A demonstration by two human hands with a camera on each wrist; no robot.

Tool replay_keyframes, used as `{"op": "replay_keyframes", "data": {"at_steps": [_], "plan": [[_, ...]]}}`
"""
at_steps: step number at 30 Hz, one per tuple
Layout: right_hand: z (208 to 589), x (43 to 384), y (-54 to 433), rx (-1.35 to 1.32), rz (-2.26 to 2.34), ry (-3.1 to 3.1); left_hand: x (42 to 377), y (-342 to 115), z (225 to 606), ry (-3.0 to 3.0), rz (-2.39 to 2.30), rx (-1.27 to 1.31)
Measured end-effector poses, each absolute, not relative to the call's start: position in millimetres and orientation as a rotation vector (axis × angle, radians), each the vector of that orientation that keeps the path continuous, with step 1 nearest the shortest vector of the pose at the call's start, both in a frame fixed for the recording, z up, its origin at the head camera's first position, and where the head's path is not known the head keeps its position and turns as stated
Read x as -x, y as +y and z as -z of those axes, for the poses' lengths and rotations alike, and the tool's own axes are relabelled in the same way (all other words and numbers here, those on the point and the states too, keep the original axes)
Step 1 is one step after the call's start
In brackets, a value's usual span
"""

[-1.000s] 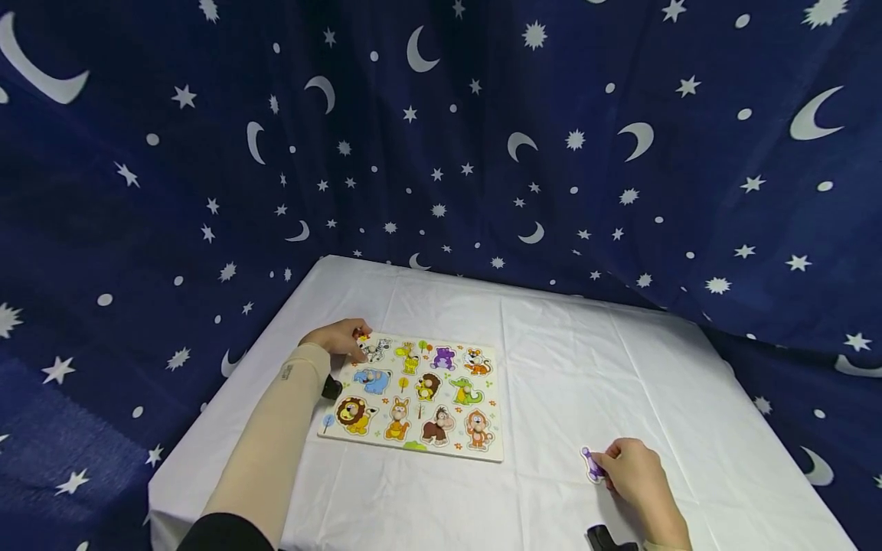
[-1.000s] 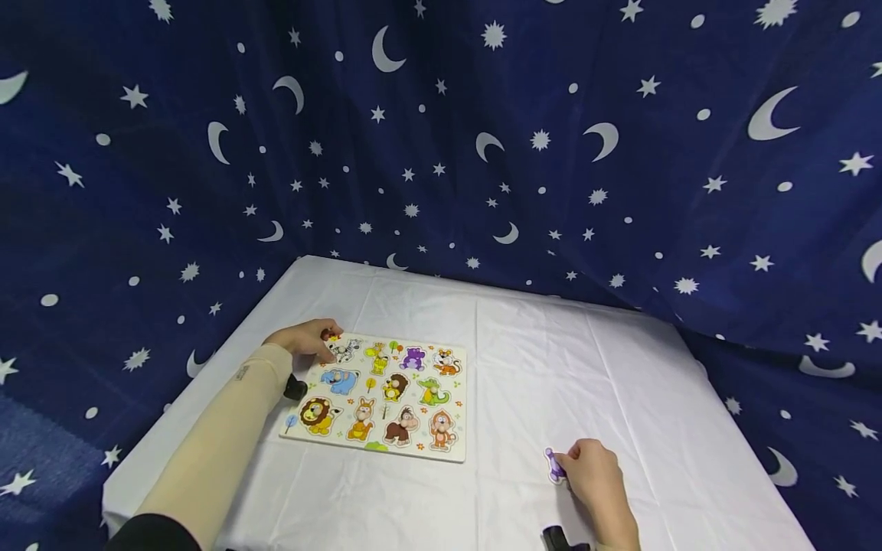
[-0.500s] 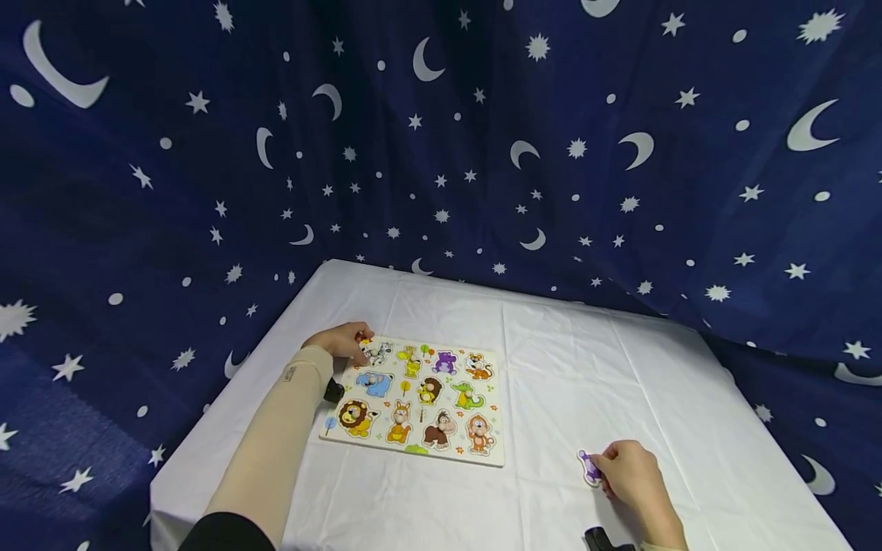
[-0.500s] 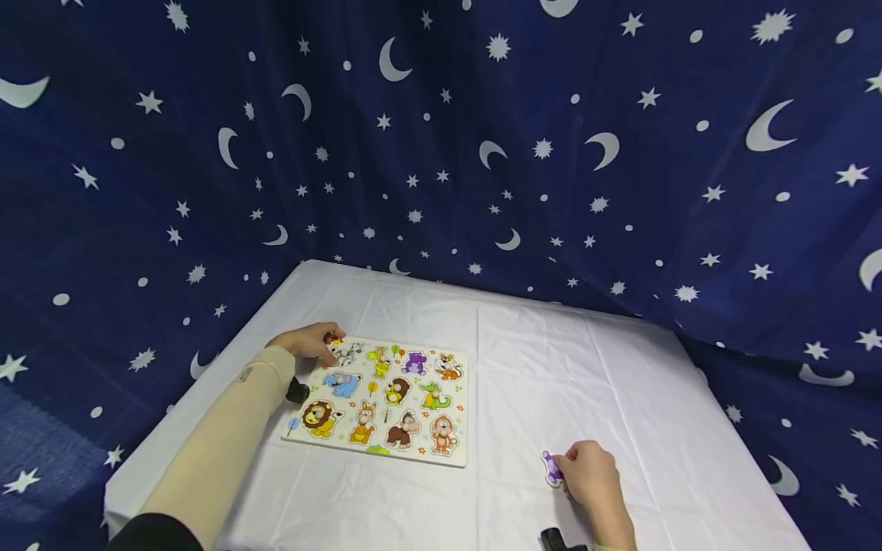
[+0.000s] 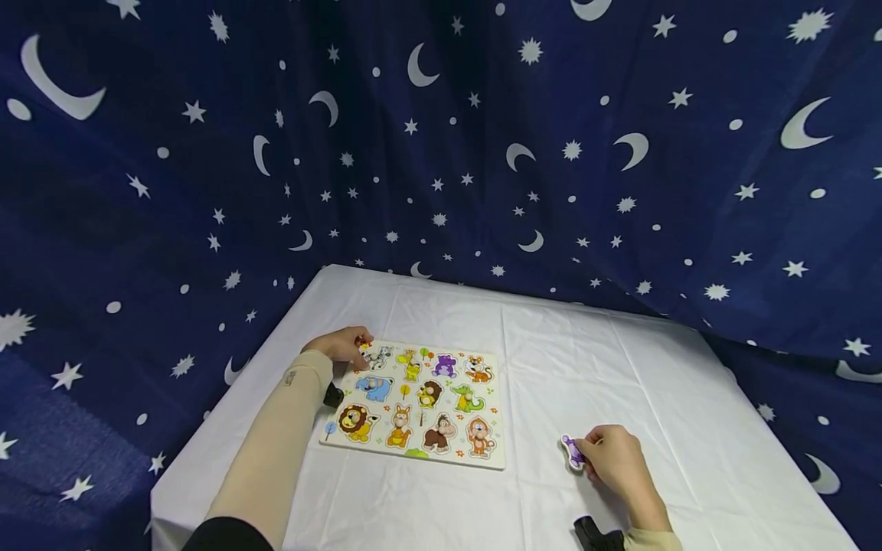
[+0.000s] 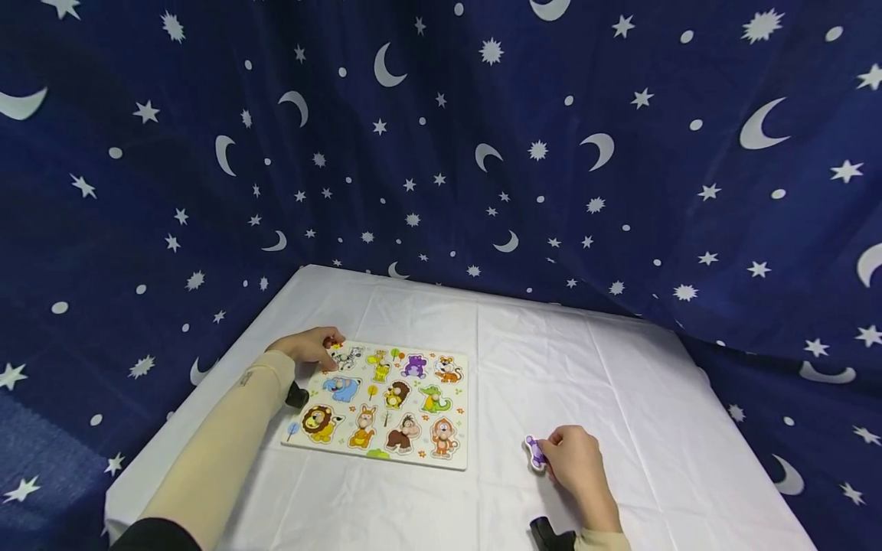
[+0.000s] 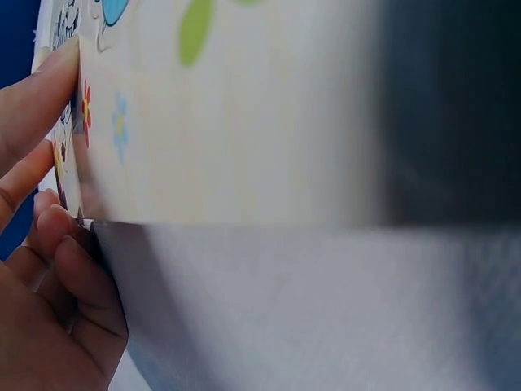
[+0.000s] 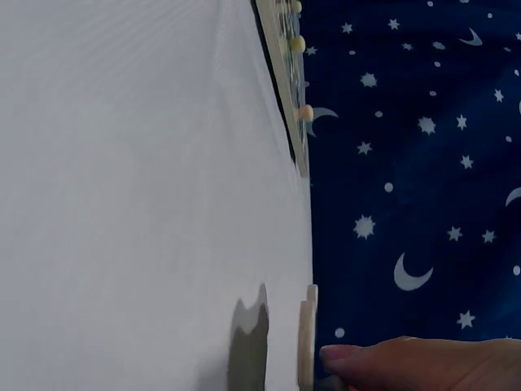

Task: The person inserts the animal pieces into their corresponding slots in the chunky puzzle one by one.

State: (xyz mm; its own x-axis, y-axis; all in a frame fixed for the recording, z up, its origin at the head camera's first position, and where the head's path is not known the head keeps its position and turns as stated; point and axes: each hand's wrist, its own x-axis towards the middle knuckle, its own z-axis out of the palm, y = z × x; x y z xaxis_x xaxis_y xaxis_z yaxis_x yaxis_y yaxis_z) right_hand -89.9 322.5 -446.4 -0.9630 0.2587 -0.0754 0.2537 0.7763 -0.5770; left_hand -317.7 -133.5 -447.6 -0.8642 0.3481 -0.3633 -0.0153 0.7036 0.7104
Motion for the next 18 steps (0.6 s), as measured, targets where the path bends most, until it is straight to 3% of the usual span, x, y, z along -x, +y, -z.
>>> {"op": "replay_keyframes", "data": {"at_steps": [18], "plan": [[436,138,293,0.232,-0.997,-2.893,312,-131,444,2.474,-0.987,-0.249]]}}
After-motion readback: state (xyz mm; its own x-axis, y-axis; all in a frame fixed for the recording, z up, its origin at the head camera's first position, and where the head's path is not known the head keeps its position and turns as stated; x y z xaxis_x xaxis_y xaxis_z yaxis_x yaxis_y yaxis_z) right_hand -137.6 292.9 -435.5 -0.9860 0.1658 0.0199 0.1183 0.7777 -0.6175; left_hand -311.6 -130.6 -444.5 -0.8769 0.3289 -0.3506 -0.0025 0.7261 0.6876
